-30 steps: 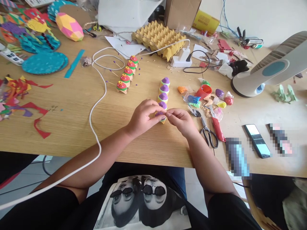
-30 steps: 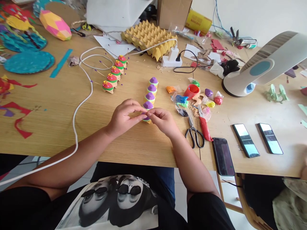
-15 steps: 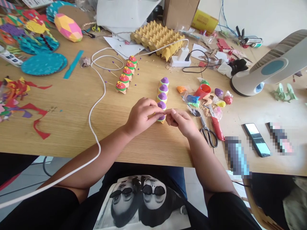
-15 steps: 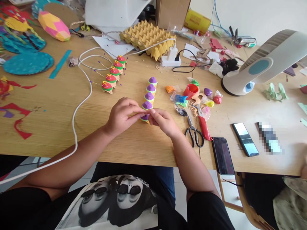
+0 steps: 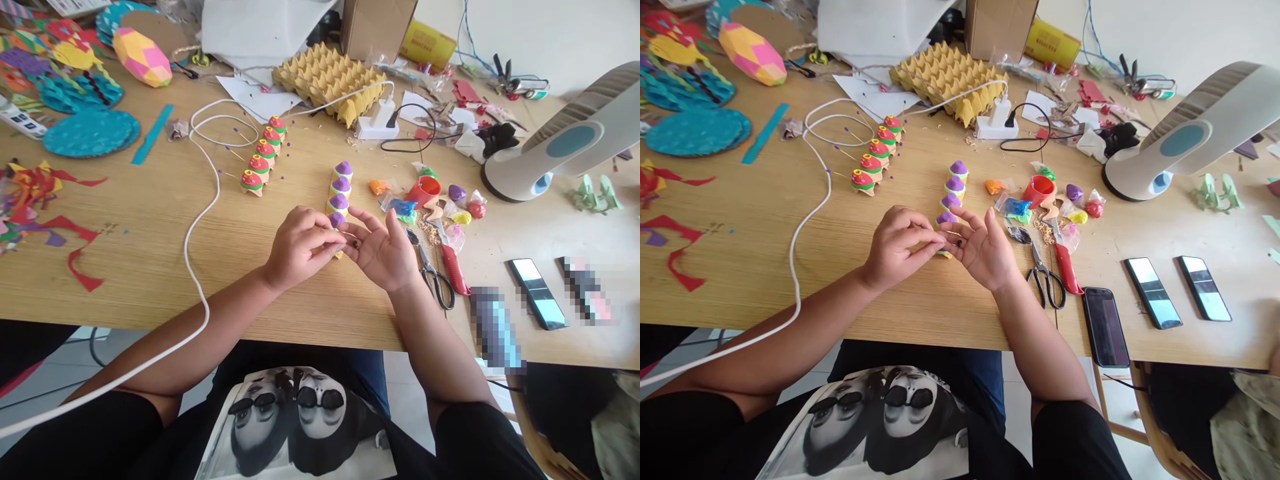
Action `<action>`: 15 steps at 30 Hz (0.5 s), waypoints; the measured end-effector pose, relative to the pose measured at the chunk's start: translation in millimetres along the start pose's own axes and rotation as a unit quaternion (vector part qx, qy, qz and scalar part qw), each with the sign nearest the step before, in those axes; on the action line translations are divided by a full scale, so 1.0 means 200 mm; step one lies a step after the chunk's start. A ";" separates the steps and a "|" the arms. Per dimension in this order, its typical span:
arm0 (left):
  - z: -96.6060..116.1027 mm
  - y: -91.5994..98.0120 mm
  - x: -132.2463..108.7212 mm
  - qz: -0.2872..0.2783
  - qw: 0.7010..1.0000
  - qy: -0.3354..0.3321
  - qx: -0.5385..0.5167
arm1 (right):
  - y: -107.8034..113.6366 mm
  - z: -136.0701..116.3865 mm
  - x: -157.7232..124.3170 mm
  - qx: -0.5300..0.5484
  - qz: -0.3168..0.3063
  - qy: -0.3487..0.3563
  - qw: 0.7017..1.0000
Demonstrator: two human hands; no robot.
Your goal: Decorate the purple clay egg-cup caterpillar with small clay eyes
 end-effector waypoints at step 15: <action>0.00 -0.07 -0.01 -0.020 0.998 -0.020 0.058 | -0.09 0.01 -0.03 0.061 -0.066 0.021 0.996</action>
Point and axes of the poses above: each hand's wrist, its own x-axis towards the middle knuckle, its own y-axis out of the back of the hand, z = x × y, the point moved 6 cm from there along x, towards the middle knuckle, and after that the axes turned 15 degrees about -x, right-handed, at the moved point
